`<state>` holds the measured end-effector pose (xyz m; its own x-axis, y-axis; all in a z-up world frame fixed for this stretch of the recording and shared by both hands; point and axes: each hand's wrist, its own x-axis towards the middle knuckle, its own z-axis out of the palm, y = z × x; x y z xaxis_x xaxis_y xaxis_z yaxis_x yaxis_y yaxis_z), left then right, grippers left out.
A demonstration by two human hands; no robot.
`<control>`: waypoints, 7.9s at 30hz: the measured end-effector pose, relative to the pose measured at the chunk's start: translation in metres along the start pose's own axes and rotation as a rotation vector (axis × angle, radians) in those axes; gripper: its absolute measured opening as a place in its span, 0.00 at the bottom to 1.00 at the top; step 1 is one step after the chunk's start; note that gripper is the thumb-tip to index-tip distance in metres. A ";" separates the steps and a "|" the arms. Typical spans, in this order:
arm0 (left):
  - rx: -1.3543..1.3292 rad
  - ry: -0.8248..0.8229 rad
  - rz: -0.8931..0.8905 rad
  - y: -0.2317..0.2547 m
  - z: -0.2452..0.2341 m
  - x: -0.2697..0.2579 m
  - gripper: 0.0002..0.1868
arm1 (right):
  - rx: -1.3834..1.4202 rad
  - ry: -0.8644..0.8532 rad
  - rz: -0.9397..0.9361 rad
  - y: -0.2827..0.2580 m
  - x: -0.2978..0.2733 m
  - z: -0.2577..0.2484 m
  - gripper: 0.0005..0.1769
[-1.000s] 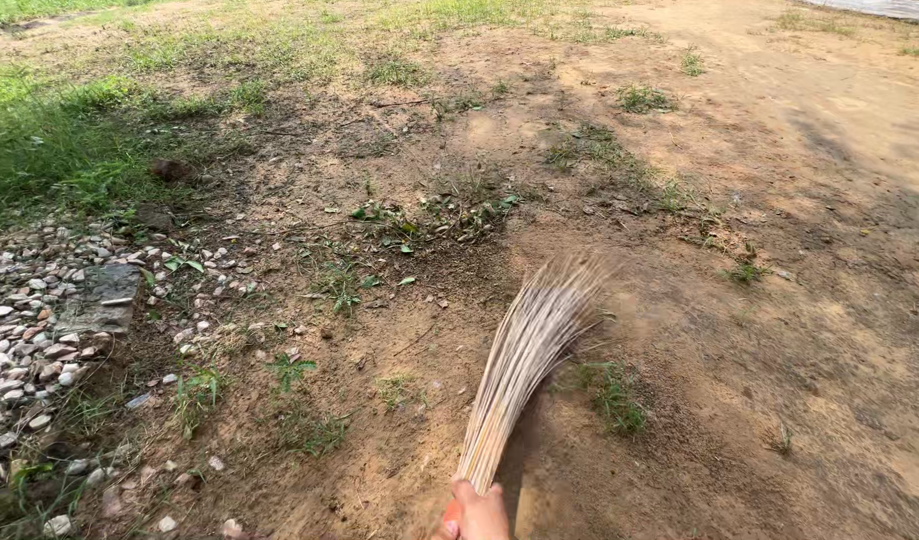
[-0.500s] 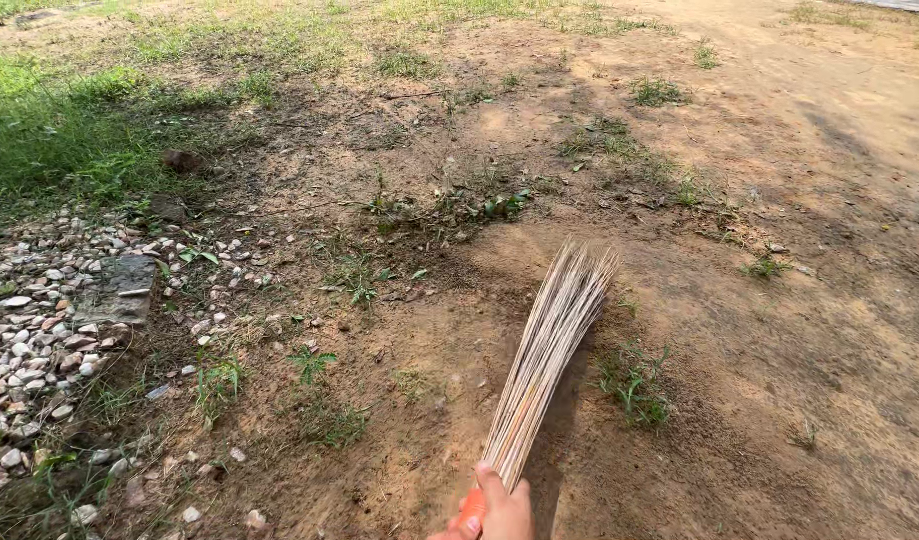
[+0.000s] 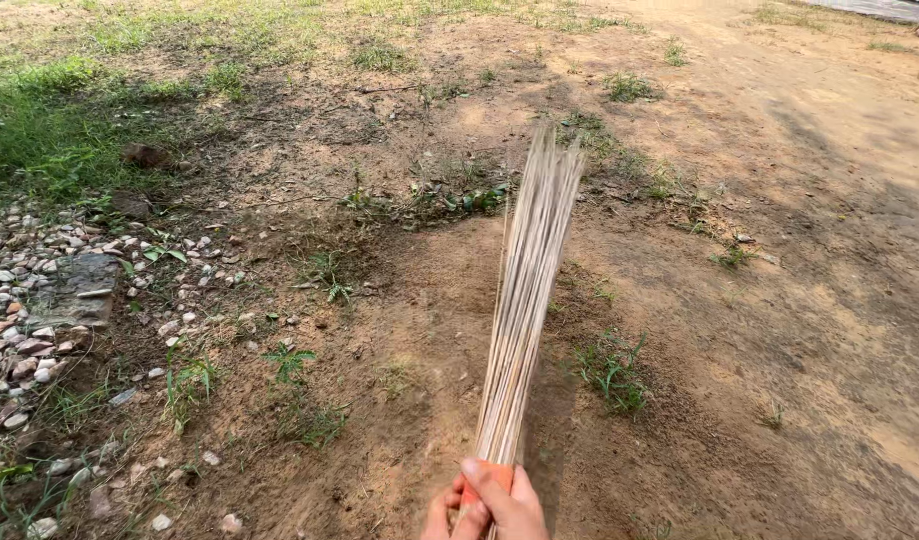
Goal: The person sweeps dirt and debris from an outdoor ground area using a bundle of sticks and gathers small clumps of grass by hand.
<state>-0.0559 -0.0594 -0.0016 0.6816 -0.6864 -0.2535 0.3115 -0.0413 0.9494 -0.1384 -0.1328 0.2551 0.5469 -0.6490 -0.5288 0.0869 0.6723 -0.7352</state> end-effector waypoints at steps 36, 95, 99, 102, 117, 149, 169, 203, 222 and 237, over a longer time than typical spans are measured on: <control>-0.570 0.266 -0.215 0.281 0.240 -0.025 0.32 | -1.314 -0.298 -0.212 -0.225 0.040 0.005 0.17; 0.332 -0.387 -0.613 0.283 0.380 0.100 0.30 | -0.140 0.278 -0.096 -0.283 0.184 -0.207 0.18; 0.130 0.052 -0.245 0.167 0.374 0.131 0.39 | -0.676 -0.123 0.015 -0.294 0.193 -0.196 0.17; -0.029 0.337 -0.092 0.092 0.365 0.147 0.42 | -0.950 -0.410 -0.034 -0.285 0.177 -0.178 0.20; 0.891 -0.470 -0.087 0.237 0.433 0.091 0.34 | 0.185 0.475 -0.196 -0.267 0.140 -0.268 0.22; 0.318 0.201 -0.269 0.087 0.310 0.118 0.44 | -0.838 -0.119 -0.099 -0.227 0.195 -0.190 0.18; -0.056 -0.093 -0.276 0.176 0.383 0.067 0.32 | -0.429 0.054 -0.135 -0.239 0.194 -0.238 0.20; 0.023 -0.104 -0.593 0.214 0.530 0.092 0.33 | -0.452 -0.057 0.092 -0.373 0.194 -0.314 0.17; -0.062 -0.556 -0.623 0.188 0.481 0.096 0.22 | -0.022 0.488 -0.124 -0.297 0.166 -0.324 0.09; -0.625 0.226 -0.253 0.158 0.340 0.131 0.26 | -0.817 -0.107 -0.207 -0.285 0.144 -0.108 0.21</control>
<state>-0.1425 -0.4029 0.1784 0.6381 -0.5404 -0.5485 0.7534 0.2916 0.5893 -0.1741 -0.4564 0.3423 0.6654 -0.6662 -0.3368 -0.4121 0.0484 -0.9099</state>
